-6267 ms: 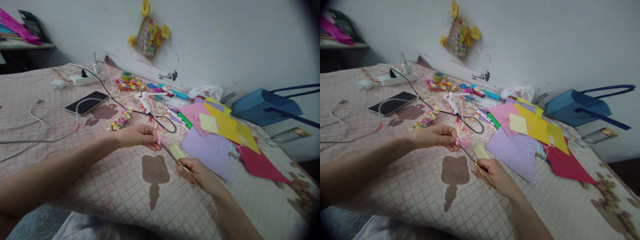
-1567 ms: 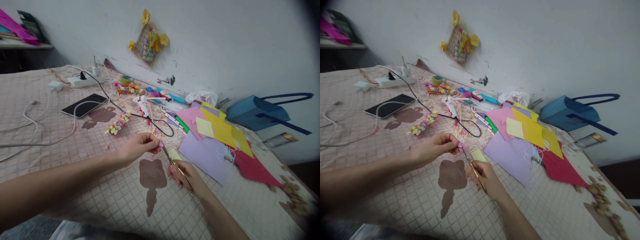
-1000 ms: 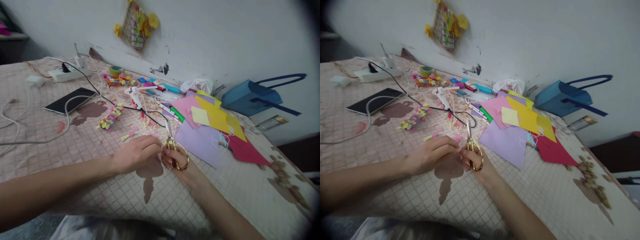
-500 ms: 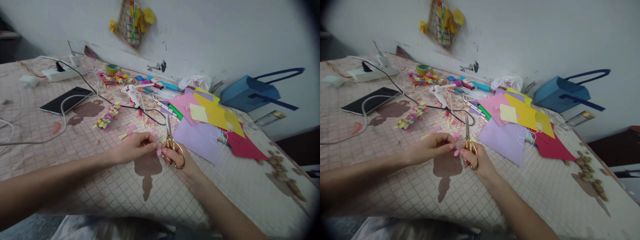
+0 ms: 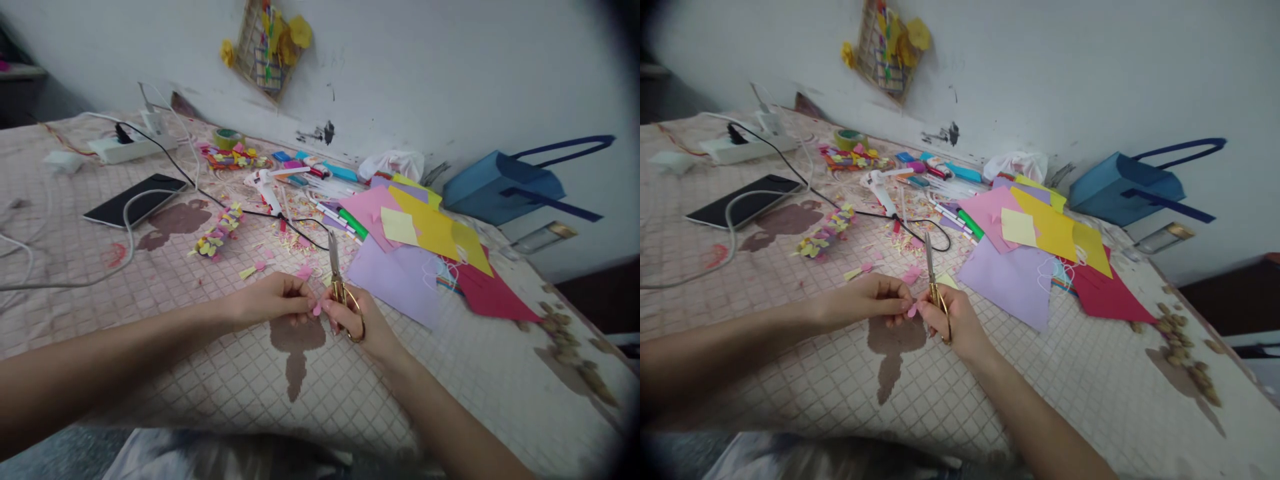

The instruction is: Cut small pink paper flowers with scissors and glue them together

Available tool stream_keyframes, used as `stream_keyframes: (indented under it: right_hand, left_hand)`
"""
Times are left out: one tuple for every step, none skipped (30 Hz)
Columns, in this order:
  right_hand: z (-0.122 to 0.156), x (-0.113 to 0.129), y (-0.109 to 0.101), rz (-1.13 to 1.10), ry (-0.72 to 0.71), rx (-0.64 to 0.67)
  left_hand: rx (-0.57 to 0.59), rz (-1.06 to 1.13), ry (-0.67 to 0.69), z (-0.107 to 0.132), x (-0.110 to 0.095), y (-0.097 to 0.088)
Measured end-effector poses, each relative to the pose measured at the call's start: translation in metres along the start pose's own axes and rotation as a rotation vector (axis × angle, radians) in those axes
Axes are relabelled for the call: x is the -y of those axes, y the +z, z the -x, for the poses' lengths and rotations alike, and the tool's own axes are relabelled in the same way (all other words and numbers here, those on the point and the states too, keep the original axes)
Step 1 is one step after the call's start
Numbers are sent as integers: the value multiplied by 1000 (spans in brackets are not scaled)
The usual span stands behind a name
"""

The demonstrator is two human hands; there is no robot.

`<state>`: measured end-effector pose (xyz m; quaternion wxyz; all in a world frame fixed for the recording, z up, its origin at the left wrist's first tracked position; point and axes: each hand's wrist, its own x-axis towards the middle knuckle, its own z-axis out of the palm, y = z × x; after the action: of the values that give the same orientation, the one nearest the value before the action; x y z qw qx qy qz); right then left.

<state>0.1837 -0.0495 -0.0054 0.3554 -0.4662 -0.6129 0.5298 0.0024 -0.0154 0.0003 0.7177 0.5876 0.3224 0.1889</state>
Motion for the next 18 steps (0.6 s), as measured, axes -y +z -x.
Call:
stream_keyframes:
  right_hand:
    - [0, 0, 0, -2, 4, -4]
    - [1, 0, 1, -6, 9, -11]
    - [1, 1, 1, -15, 16, -19]
    - [2, 2, 1, -27, 24, -24]
    - [3, 2, 1, -40, 32, -25]
    - [5, 3, 1, -51, 42, -24]
    - [6, 4, 0, -53, 50, -17]
    - [7, 4, 0, -47, 57, -6]
    - [8, 4, -1, -35, 64, 2]
    - [9, 3, -1, -16, 73, 16]
    - [9, 3, -1, 1, 86, 28]
    - [10, 2, -2, 17, 93, 38]
    - [10, 2, -1, 31, 97, 47]
    - [10, 1, -1, 41, 95, 51]
    - [10, 0, 0, 50, 93, 53]
    - [10, 0, 0, 55, 96, 55]
    - [11, -1, 1, 58, 103, 55]
    - [11, -1, 2, 61, 112, 54]
  left_hand:
    - [-4, 0, 6, 0, 0, 0]
    - [-15, 0, 13, 0, 0, 0]
    - [-38, 4, 20, 0, 0, -1]
    - [-72, 12, 31, 0, -1, -2]
    - [-116, 25, 48, 0, -2, -3]
    - [-163, 45, 71, -1, -3, -4]
    - [-209, 70, 98, -1, -5, -6]
    - [-249, 98, 131, -1, -6, -8]
    - [-285, 126, 165, -1, -7, -10]
    - [-314, 150, 195, -1, -7, -12]
    - [-340, 170, 218, -2, -8, -14]
    - [-363, 186, 237, -2, -8, -15]
    - [-381, 196, 251, -2, -8, -16]
    - [-394, 203, 261, -3, -7, -17]
    - [-401, 208, 269, -3, -7, -18]
    - [-407, 210, 275, -3, -6, -18]
    - [-416, 210, 279, -4, -6, -18]
    - [-428, 212, 283, -4, -6, -18]
